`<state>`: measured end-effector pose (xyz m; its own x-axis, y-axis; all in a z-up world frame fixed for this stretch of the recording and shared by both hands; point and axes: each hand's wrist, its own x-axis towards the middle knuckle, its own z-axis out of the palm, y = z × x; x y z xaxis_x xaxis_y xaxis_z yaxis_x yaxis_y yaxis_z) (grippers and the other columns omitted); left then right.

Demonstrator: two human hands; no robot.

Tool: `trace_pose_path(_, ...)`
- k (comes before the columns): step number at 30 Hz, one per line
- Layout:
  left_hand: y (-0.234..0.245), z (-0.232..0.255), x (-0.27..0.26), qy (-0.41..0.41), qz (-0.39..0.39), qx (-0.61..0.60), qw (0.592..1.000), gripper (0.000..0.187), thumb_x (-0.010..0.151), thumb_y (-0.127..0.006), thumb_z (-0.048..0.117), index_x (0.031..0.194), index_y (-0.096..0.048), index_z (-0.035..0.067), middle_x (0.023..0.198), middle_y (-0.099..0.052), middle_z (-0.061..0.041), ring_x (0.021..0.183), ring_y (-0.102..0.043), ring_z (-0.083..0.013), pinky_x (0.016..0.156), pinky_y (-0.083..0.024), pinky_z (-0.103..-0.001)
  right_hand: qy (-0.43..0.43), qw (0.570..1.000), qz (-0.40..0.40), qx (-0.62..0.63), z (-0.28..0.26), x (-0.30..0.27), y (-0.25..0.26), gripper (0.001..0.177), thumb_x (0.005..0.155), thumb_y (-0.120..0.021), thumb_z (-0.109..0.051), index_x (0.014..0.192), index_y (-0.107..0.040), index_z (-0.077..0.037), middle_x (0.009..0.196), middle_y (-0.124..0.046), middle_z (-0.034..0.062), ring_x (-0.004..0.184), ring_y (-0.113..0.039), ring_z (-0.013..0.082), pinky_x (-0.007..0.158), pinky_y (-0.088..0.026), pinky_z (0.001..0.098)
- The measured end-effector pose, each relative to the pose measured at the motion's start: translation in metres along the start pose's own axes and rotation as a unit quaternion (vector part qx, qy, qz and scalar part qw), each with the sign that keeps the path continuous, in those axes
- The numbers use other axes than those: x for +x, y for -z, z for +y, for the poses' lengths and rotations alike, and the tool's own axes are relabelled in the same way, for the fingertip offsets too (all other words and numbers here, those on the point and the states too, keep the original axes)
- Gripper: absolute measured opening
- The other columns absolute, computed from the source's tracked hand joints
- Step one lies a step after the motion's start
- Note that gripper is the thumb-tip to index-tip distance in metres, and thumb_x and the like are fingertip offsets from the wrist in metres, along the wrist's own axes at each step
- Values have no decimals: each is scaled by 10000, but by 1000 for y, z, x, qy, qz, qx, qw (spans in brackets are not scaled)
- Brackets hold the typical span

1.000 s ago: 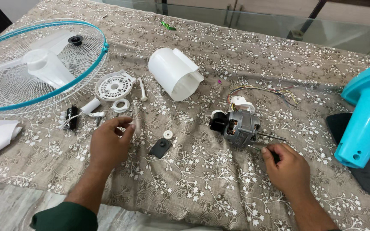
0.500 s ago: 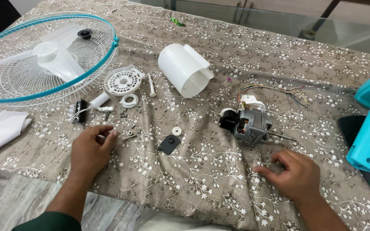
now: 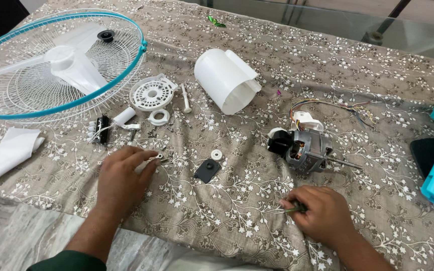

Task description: The person reassembles an electric fan motor by attaching a black plastic housing, inserting a metal shaft, and tightening screws with a screwdriver. The person handles the motor, housing, shaft, and screwdriver on a table with other fan parts nearby.

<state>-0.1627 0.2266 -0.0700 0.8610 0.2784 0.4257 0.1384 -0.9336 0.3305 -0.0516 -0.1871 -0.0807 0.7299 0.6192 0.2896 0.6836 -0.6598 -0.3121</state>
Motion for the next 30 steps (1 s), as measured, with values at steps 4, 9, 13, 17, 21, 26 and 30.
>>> trace_pose_path(4,-4,13,8,-76,-21,31,996,201,858,-752,348,1001,-830,230,919,-745,9,860,-680,-170,849,-425,-394,-21,999,-2,28,0,0,0,262,806,-754,-425,763,-735,-167,689,-749,-17,577,-713,171,588,-556,376)
trace_pose_path(9,-1,22,14,-45,-101,59,992,215,844,-745,424,967,-831,269,897,-743,39,880,-680,-155,900,-394,-380,-10,999,41,32,-1,-2,1,292,785,-783,-415,748,-713,-135,685,-724,14,597,-696,206,568,-541,387)
trace_pose_path(13,0,29,16,-17,-122,59,991,196,869,-716,405,947,-822,260,953,-752,49,906,-684,-160,920,-379,-389,-25,999,20,27,0,-2,2,309,792,-793,-423,739,-710,-130,670,-715,7,593,-696,198,579,-538,383)
trace_pose_path(17,-1,38,15,-34,-109,126,985,191,924,-650,375,945,-791,248,927,-724,27,902,-675,-176,975,-350,-414,-8,998,61,29,2,-3,5,370,734,-811,-484,771,-714,-128,720,-706,19,645,-692,196,622,-544,383)
trace_pose_path(21,-2,48,15,-24,-101,145,984,189,998,-581,318,1000,-735,210,925,-686,-12,903,-664,-195,1001,-330,-420,30,996,82,12,5,-3,6,452,719,-792,-576,801,-697,-142,876,-711,43,840,-681,220,753,-555,398)
trace_pose_path(26,-10,73,15,15,-43,23,999,168,1008,-569,263,1015,-688,145,966,-679,-58,896,-658,-268,917,-416,-454,-2,998,49,28,12,-5,1,536,699,-760,-662,763,-705,-133,831,-715,36,839,-672,222,766,-550,394)
trace_pose_path(30,-29,108,17,77,-56,-159,983,173,1002,-587,222,1031,-653,65,938,-713,-100,802,-699,-280,733,-544,-435,-19,977,190,90,20,-10,-5,351,835,-754,-462,928,-684,-131,1001,-688,58,993,-673,209,917,-562,381)
